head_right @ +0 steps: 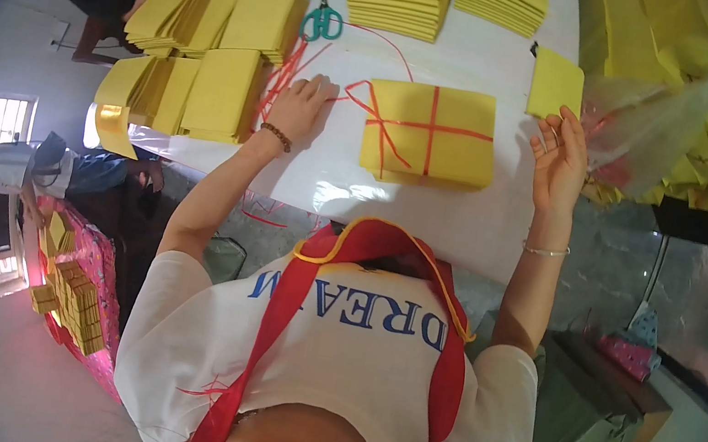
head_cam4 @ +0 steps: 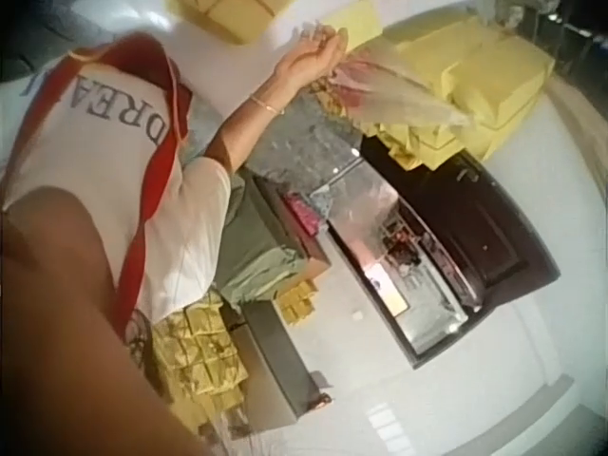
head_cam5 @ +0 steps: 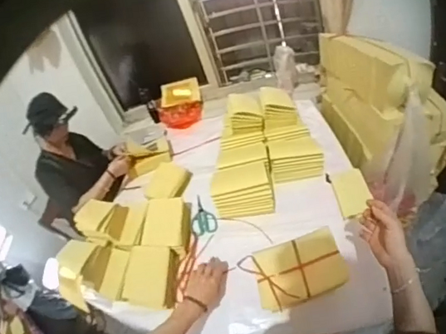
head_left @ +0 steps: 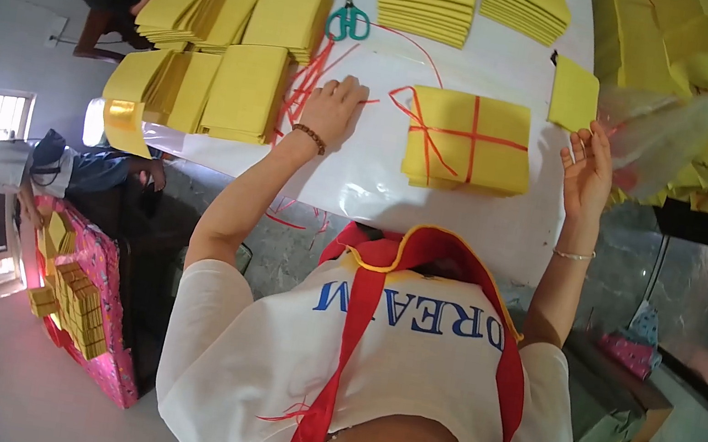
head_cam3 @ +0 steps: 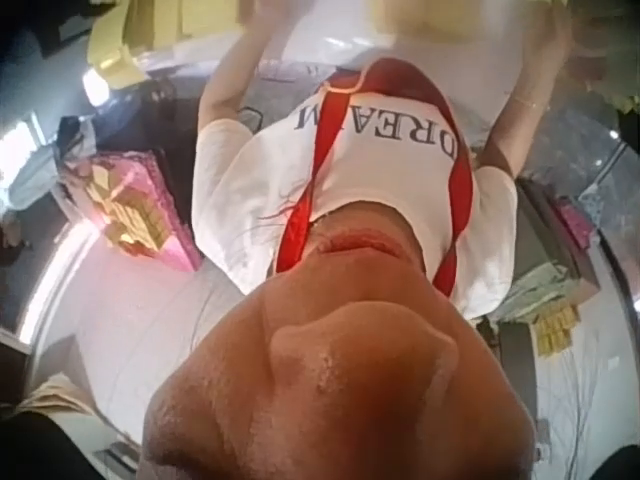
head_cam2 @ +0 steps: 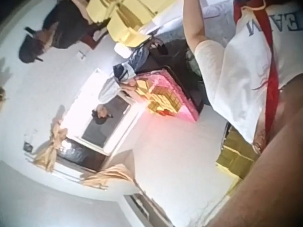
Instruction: Bundling stacks of yellow paper sheets using red ribbons.
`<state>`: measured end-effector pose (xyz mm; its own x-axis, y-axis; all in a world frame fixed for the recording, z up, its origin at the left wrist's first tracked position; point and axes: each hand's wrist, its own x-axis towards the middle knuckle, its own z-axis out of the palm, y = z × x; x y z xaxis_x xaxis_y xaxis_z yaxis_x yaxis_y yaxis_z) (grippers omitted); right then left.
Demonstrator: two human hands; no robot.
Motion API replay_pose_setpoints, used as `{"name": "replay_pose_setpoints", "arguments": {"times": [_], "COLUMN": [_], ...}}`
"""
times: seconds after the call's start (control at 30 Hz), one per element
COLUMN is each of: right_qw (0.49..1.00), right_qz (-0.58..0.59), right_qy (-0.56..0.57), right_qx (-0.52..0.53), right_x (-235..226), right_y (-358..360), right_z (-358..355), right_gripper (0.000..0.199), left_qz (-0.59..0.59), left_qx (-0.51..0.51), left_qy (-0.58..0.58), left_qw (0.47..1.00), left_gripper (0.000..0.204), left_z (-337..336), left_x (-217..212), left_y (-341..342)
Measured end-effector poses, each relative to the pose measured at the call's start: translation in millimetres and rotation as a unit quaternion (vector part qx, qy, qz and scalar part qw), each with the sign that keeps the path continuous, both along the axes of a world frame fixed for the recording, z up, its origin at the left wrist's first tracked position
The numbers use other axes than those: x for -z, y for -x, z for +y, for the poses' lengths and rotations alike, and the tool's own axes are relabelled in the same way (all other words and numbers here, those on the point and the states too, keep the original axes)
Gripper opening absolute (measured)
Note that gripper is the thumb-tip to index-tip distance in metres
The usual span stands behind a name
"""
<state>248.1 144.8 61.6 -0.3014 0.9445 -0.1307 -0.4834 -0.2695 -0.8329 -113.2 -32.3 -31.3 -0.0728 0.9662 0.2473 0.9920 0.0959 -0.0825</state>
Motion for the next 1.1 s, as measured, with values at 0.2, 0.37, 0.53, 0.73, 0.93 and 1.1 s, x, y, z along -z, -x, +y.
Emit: {"name": "replay_pose_setpoints", "arguments": {"times": [0.2, 0.37, 0.53, 0.73, 0.93, 1.1], "right_qw": [0.997, 0.988, 0.995, 0.976, 0.973, 0.966], "right_qz": [-0.060, -0.129, -0.028, 0.043, 0.019, 0.003], "right_qy": [0.037, 0.028, 0.026, 0.193, 0.225, 0.208], "right_qx": [-0.013, -0.078, -0.087, -0.088, -0.056, -0.154], "right_x": [29.0, 54.4, 76.0, 61.3, 37.5, 14.4], "right_y": [-8.9, 6.0, 42.4, 51.2, 46.1, 32.5], "right_z": [-8.5, -22.1, -44.6, -55.3, -37.8, -38.0], "right_gripper": [0.028, 0.046, 0.054, 0.046, 0.050, 0.055], "left_qz": [-0.017, -0.334, -0.887, -0.950, -0.953, -0.940], "left_qx": [-0.101, -0.010, -0.018, -0.015, -0.016, -0.055], "left_qy": [0.008, -0.105, -0.157, -0.040, -0.012, 0.015], "left_qw": [0.995, 0.937, 0.433, 0.309, 0.301, 0.336], "left_gripper": [0.029, 0.027, 0.061, 0.065, 0.065, 0.066], "left_z": [-17.6, -12.4, 19.6, 41.3, 60.2, 58.5], "left_x": [23.7, -7.0, 7.3, -35.8, -65.5, -92.3], "left_y": [29.8, -28.4, -119.9, -121.8, -116.2, -115.7]}}
